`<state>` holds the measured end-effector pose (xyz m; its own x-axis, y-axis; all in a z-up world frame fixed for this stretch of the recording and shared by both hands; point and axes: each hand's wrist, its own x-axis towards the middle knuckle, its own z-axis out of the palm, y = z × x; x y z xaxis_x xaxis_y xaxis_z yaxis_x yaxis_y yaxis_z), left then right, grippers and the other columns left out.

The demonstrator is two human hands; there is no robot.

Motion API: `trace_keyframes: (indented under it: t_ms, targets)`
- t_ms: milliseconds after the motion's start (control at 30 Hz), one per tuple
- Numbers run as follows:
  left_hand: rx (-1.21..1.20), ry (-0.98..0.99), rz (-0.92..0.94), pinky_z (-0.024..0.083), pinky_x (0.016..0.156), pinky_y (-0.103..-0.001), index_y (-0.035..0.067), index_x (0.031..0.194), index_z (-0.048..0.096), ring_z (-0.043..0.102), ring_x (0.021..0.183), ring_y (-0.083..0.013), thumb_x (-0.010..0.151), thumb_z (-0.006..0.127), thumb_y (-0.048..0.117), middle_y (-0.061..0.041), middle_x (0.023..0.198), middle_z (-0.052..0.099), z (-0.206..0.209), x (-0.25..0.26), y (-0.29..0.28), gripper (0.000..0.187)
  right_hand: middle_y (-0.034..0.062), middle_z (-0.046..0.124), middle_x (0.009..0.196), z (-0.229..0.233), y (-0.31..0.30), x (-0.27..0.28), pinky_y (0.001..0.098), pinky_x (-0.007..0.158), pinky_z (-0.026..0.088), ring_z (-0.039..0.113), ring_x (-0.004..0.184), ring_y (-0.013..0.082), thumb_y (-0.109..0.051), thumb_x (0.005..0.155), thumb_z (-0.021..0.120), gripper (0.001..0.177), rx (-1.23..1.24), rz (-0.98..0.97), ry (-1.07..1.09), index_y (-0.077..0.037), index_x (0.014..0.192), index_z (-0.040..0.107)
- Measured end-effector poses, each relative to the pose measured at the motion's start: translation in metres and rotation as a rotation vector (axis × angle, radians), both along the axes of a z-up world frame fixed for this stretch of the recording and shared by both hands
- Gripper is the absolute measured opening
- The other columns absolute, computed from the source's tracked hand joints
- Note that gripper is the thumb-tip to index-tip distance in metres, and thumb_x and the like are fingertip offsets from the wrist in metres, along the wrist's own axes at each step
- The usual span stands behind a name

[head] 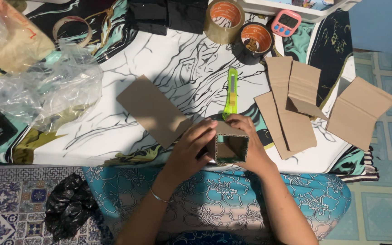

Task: The person assembles a small cardboard box by folding and taping the flaps. They use a utility knife to trim edges and apply black tape to secure the structure. The person then places a small cardboard piece inside the box.

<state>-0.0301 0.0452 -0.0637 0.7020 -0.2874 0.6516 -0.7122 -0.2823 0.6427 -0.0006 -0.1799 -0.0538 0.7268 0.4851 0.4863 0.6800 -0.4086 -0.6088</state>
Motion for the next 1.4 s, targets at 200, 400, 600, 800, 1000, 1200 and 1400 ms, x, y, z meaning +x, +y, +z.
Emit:
trace_keyframes:
  t_ms: [200, 400, 600, 800, 1000, 1200, 1400]
  targets:
    - [-0.001, 0.013, -0.014, 0.041, 0.126, -0.048, 0.013, 0.148, 0.045, 0.046, 0.149, -0.0319, 0.087, 0.076, 0.010, -0.008, 0.157, 0.048, -0.001, -0.001, 0.001, 0.068, 0.0166, 0.053, 0.133, -0.002, -0.001, 0.000, 0.0471, 0.108, 0.045, 0.056, 0.119, 0.0366, -0.017, 0.068, 0.089, 0.085, 0.004, -0.004, -0.013, -0.011, 0.134, 0.036]
    - [0.010, 0.012, -0.004, 0.042, 0.125, -0.047, 0.013, 0.148, 0.046, 0.046, 0.150, -0.0311, 0.088, 0.075, 0.009, -0.008, 0.157, 0.048, -0.003, 0.000, 0.001, 0.066, 0.0173, 0.052, 0.133, -0.002, -0.001, 0.000, 0.0470, 0.108, 0.044, 0.056, 0.119, 0.0370, -0.016, 0.066, 0.090, 0.087, 0.010, -0.010, 0.010, -0.011, 0.134, 0.036]
    - [-0.004, 0.056, -0.007, 0.043, 0.125, -0.046, 0.011, 0.148, 0.046, 0.048, 0.149, -0.0317, 0.089, 0.071, 0.011, -0.009, 0.158, 0.049, 0.003, 0.000, 0.002, 0.064, 0.0176, 0.053, 0.134, -0.005, -0.002, 0.000, 0.0465, 0.109, 0.044, 0.056, 0.122, 0.0374, -0.017, 0.063, 0.092, 0.089, -0.018, -0.026, 0.015, -0.010, 0.133, 0.037]
    - [0.049, 0.310, 0.088, 0.044, 0.108, -0.047, 0.002, 0.149, 0.045, 0.055, 0.131, -0.0379, 0.083, 0.078, 0.037, -0.022, 0.145, 0.054, 0.024, -0.005, 0.006, 0.081, 0.0197, 0.053, 0.137, -0.004, -0.002, -0.008, 0.0439, 0.108, 0.044, 0.056, 0.129, 0.0360, -0.032, 0.064, 0.095, 0.101, -0.012, -0.096, 0.318, -0.006, 0.142, 0.036]
    - [-0.472, 0.797, 0.058, 0.063, 0.083, -0.044, 0.002, 0.145, 0.047, 0.069, 0.103, -0.0341, 0.087, 0.069, 0.033, -0.017, 0.119, 0.067, 0.028, 0.017, 0.016, 0.069, 0.0183, 0.057, 0.144, 0.010, -0.007, -0.008, 0.0378, 0.113, 0.041, 0.054, 0.136, 0.0293, -0.024, 0.094, 0.074, 0.070, 0.349, 0.025, 0.634, -0.003, 0.151, 0.040]
    - [-0.030, 0.509, 0.502, 0.052, 0.093, -0.047, -0.002, 0.144, 0.049, 0.067, 0.109, -0.0405, 0.104, 0.061, 0.032, -0.027, 0.119, 0.066, 0.018, 0.066, 0.029, 0.054, 0.0146, 0.070, 0.109, 0.017, -0.017, 0.058, 0.0362, 0.083, 0.055, 0.069, 0.091, 0.0279, -0.016, 0.101, 0.067, 0.025, -0.101, -0.693, 0.444, -0.006, 0.124, 0.068]
    - [-0.041, 0.261, 0.578, 0.044, 0.106, -0.049, -0.010, 0.149, 0.041, 0.055, 0.127, -0.0484, 0.108, 0.055, 0.026, -0.034, 0.139, 0.055, 0.024, 0.082, 0.027, 0.056, 0.0248, 0.061, 0.124, 0.020, -0.030, 0.178, 0.0487, 0.085, 0.051, 0.062, 0.104, 0.0454, 0.002, 0.083, 0.067, 0.041, -0.318, -0.499, -0.178, 0.002, 0.124, 0.062]
